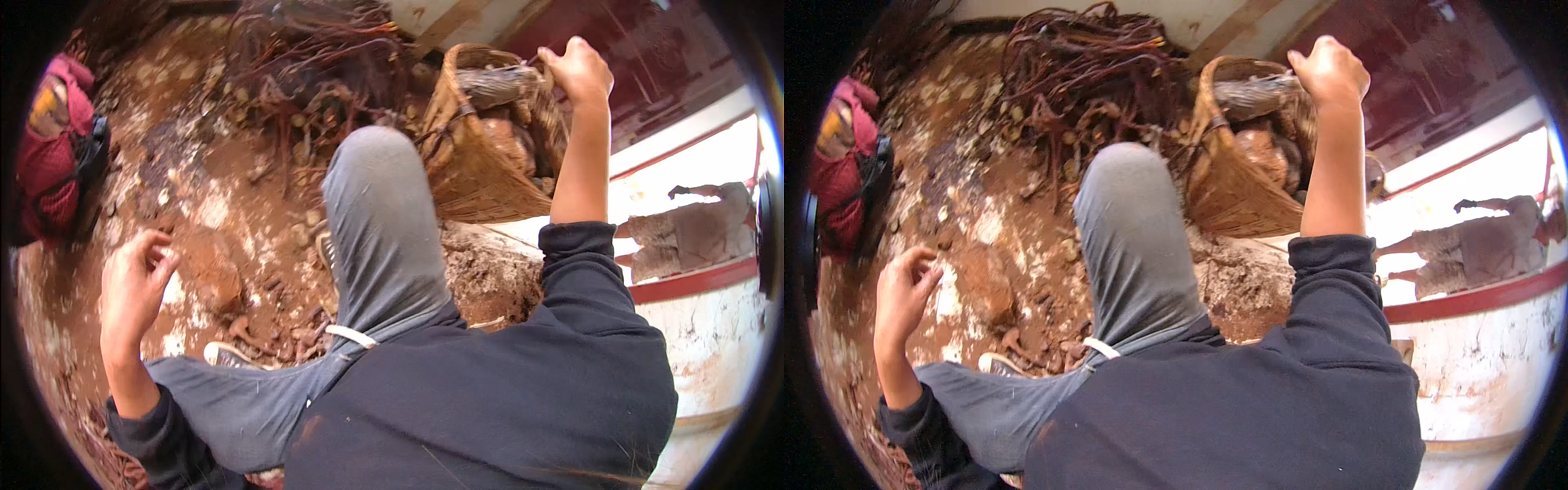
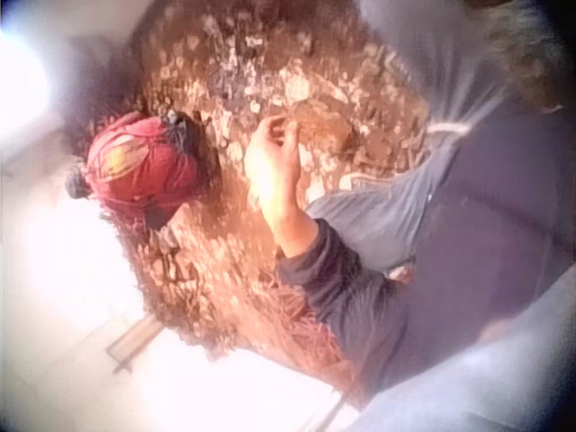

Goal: The person sits inside a large container and sorts reddish-brown root-like materials by hand, placing selected pieces into a woven basket. A second person works nearby in the same container.

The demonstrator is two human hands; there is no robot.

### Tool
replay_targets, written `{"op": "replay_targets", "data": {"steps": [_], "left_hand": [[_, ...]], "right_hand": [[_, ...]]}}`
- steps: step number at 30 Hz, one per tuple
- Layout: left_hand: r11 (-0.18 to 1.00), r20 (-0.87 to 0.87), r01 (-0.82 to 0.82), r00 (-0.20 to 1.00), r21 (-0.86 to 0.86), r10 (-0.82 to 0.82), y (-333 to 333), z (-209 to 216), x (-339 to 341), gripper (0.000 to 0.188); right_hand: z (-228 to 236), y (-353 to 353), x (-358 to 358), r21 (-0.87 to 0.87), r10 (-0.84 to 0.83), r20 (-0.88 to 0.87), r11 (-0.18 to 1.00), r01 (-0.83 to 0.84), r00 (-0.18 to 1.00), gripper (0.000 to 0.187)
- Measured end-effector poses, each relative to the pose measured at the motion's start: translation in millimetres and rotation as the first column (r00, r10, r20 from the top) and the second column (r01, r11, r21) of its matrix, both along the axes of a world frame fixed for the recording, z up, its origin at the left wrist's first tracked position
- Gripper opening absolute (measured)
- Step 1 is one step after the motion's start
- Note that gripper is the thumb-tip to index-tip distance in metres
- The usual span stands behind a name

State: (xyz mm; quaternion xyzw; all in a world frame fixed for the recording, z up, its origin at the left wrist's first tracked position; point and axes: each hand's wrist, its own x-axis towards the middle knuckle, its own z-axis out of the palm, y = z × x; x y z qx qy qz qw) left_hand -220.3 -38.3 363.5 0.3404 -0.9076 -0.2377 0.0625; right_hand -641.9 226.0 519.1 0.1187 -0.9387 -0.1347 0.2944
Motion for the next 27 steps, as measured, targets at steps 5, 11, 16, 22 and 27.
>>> {"op": "replay_targets", "data": {"steps": [5,11,16,22,27], "left_hand": [[0.994,-0.024,-0.020,1.000,-0.111,0.018,-22.5,0.0,9.0,0.027],[0.972,-0.086,-0.212,0.975,-0.096,0.204,-29.6,4.7,40.9,0.031],[0.971,-0.134,-0.233,0.962,0.052,0.238,-23.6,12.3,54.5,0.032],[0.953,-0.131,-0.263,0.950,0.150,0.283,-17.7,10.2,65.3,0.023],[0.957,-0.132,-0.232,0.958,0.177,0.257,-23.0,9.9,62.3,0.023]], "right_hand": [[-46.6,-125.0,63.4,-0.326,0.696,0.337,0.718,-0.616,0.634,0.043],[-265.8,-314.9,186.6,-0.378,0.457,0.888,0.674,-0.634,-0.044,0.061],[-455.2,-304.9,269.3,-0.469,0.399,0.883,0.771,-0.432,-0.246,0.085],[-470.5,-263.3,368.6,-0.149,0.172,0.959,0.982,-0.115,0.225,0.110],[-480.9,-264.5,376.4,-0.149,0.151,0.929,0.988,-0.032,0.337,0.098]]}}
